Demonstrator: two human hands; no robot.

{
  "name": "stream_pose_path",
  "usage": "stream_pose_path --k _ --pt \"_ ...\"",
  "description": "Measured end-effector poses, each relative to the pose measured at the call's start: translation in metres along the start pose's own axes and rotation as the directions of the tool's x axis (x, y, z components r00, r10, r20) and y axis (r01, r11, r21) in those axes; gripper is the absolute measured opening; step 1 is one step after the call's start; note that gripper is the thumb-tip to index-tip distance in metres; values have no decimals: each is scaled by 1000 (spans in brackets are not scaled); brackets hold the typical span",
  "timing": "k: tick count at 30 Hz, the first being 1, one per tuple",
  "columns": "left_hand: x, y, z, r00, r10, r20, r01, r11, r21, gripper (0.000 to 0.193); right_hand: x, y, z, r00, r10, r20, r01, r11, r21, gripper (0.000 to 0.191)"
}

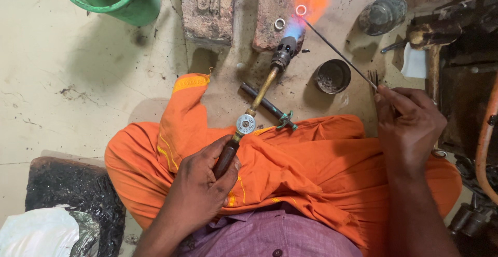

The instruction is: The person holds a blowtorch in one hand and heats small metal rings held on a rod over the flame. They quench a heated ring in a green cup of liquid, then place a ring on a small anvil and hammer and punch it to shape it.

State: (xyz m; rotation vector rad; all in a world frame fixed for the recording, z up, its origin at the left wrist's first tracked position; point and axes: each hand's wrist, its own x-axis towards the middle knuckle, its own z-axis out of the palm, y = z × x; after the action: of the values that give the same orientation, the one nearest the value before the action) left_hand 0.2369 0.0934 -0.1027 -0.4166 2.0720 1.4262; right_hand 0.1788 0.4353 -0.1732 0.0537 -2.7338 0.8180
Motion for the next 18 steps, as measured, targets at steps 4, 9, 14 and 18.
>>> stream_pose_path --k 4,9,14,18 --pt "0 -2 -1 1000 -15 1 15 1000 -17 30 0 0 0 999 -35 1 35 999 -37 16" --pt "1 -1 0 1000 -4 -8 4 1000 3 33 0 1 1 1000 -15 3 15 1000 -12 16" --pt "2 0 1 1000 -12 -24 13 1000 13 38 0 4 3 1000 -14 7 14 999 -40 18" --pt "3 0 0 1000 -12 -15 12 1000 6 35 0 6 4 1000 -10 -1 10 998 -68 17"
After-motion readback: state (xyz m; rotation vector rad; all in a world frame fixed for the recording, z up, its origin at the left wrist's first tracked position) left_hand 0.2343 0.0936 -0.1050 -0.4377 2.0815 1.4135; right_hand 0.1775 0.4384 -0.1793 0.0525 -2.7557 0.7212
